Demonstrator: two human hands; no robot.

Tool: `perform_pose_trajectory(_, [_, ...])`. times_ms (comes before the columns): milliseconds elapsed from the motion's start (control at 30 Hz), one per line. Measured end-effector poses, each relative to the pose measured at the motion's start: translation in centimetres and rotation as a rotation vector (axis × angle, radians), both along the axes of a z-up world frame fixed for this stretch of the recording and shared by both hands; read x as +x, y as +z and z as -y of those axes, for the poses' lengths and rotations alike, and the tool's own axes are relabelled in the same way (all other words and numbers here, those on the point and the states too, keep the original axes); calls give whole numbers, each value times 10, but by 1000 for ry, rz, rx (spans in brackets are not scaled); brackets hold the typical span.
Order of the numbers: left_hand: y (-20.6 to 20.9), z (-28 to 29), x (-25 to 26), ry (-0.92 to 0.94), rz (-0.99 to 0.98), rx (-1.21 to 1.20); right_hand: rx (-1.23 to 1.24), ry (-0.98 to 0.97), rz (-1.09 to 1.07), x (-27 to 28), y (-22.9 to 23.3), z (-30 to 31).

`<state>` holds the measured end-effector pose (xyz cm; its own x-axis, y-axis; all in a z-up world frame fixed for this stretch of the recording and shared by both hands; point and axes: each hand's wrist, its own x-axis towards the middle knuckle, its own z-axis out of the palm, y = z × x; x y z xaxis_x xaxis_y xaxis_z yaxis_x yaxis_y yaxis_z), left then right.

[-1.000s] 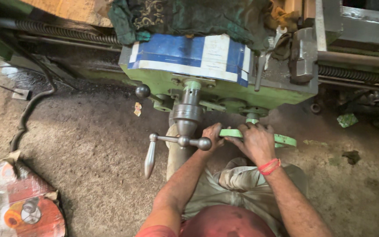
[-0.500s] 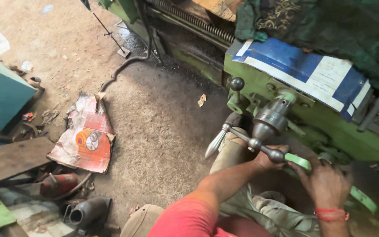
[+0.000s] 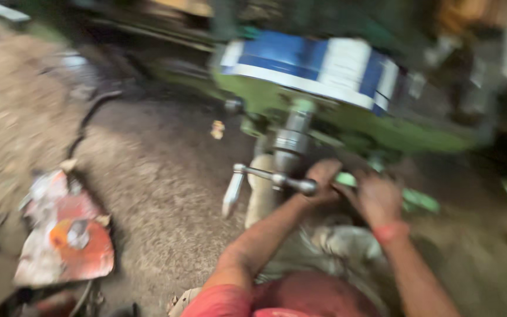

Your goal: The person operates a milling machine by turning a green handwheel with both hands to adjust the machine's position. The camera is head-mounted and frequently shakes, obscuring the view of the machine and hands.

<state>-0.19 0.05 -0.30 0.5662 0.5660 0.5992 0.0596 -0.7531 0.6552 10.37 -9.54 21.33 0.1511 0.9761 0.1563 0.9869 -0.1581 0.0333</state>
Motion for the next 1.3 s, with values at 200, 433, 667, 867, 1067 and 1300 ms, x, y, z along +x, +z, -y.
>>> perform_pose_trajectory(200, [-6, -7, -3, -78, -188, -168, 25, -32, -44, -1, 10, -1])
perform_pose_trajectory(433, [18, -10, 2, -61, -65, -108, 99, -28, -185, 6, 16, 5])
perform_pose_trajectory(667, [48, -5, 5, 4, -29, -138, 127, -186, -156, 26, 27, 29])
perform_pose_trajectory(867, [58, -3, 9, 52, 11, -106, 37, -211, -190, 22, 24, 25])
perform_pose_trajectory(1067, [56, -1, 11, 75, 6, -104, 66, -201, -171, 21, 25, 25])
perform_pose_trajectory(1300, [48, -2, 9, 101, -36, -81, 57, -210, -155, 17, 24, 23])
